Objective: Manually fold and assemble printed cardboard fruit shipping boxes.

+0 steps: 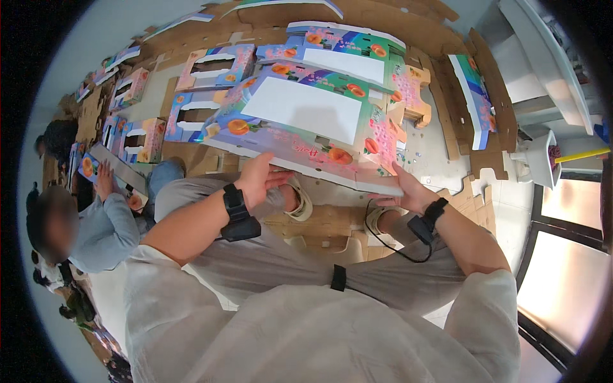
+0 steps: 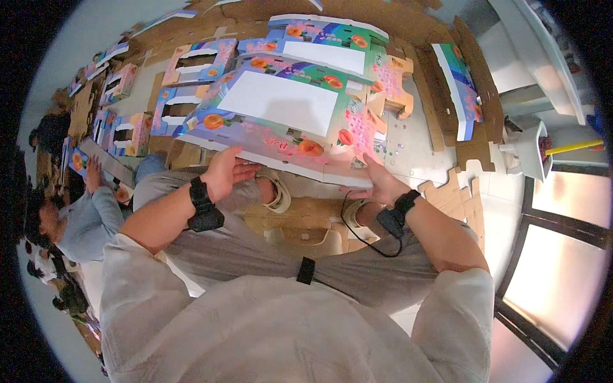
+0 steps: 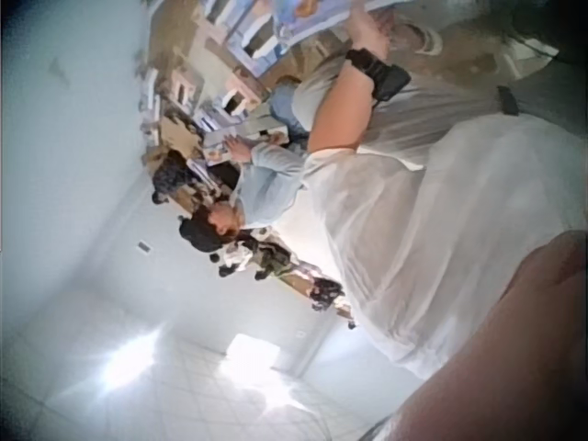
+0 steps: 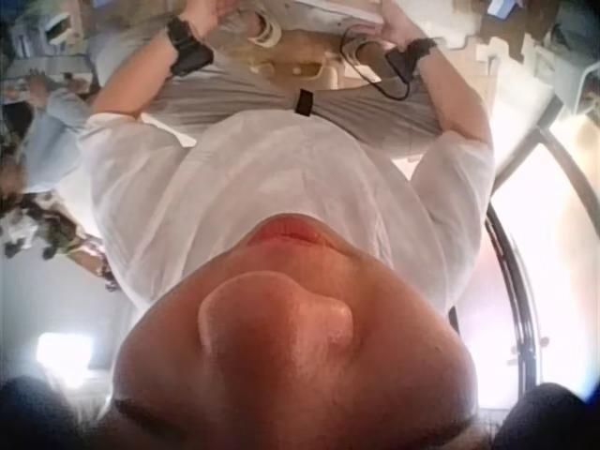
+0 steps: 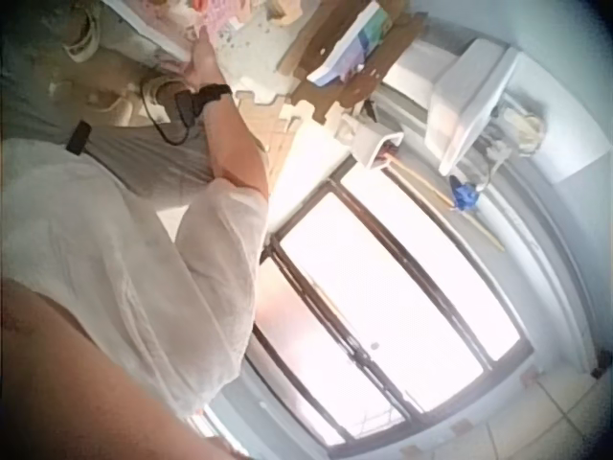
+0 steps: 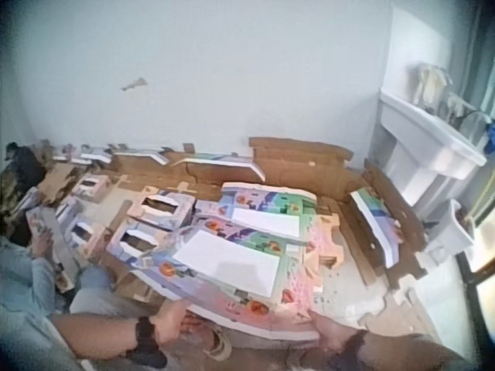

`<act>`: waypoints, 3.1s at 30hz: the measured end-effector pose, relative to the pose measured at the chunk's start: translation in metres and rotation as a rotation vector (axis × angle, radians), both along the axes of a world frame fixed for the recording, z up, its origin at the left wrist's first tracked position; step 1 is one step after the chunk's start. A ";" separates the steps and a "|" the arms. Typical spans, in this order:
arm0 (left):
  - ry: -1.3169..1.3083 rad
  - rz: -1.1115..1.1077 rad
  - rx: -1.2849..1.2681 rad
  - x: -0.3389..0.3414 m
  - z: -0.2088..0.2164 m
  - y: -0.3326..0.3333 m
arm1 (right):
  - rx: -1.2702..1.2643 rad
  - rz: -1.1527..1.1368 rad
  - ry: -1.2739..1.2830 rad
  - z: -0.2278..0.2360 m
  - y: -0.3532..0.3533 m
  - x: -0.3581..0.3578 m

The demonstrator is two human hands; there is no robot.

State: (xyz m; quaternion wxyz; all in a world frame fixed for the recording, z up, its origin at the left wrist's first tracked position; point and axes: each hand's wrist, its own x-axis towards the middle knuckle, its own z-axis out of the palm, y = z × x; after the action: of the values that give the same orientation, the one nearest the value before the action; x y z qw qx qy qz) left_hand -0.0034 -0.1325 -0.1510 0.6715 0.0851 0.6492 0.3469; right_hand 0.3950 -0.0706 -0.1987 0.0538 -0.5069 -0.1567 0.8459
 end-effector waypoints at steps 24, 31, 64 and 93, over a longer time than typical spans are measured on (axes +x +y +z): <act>0.130 0.106 0.108 -0.011 -0.029 0.002 | 0.234 -0.558 -0.273 -0.182 0.024 -0.045; 0.134 0.161 0.086 0.006 -0.020 -0.003 | 0.895 -0.574 -0.595 -0.072 0.061 -0.063; -0.108 0.175 0.501 0.046 0.033 0.138 | 1.163 -0.736 -0.619 0.026 0.226 -0.008; 0.001 -0.055 0.012 0.078 -0.055 0.109 | 1.332 -0.237 -1.375 -0.049 0.210 0.002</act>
State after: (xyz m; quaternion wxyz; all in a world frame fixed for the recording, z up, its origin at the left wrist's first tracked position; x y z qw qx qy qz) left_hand 0.0744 -0.0234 -0.2064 0.6800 0.1070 0.6450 0.3319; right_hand 0.3967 0.1390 -0.2481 0.3121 -0.7695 -0.5497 0.0907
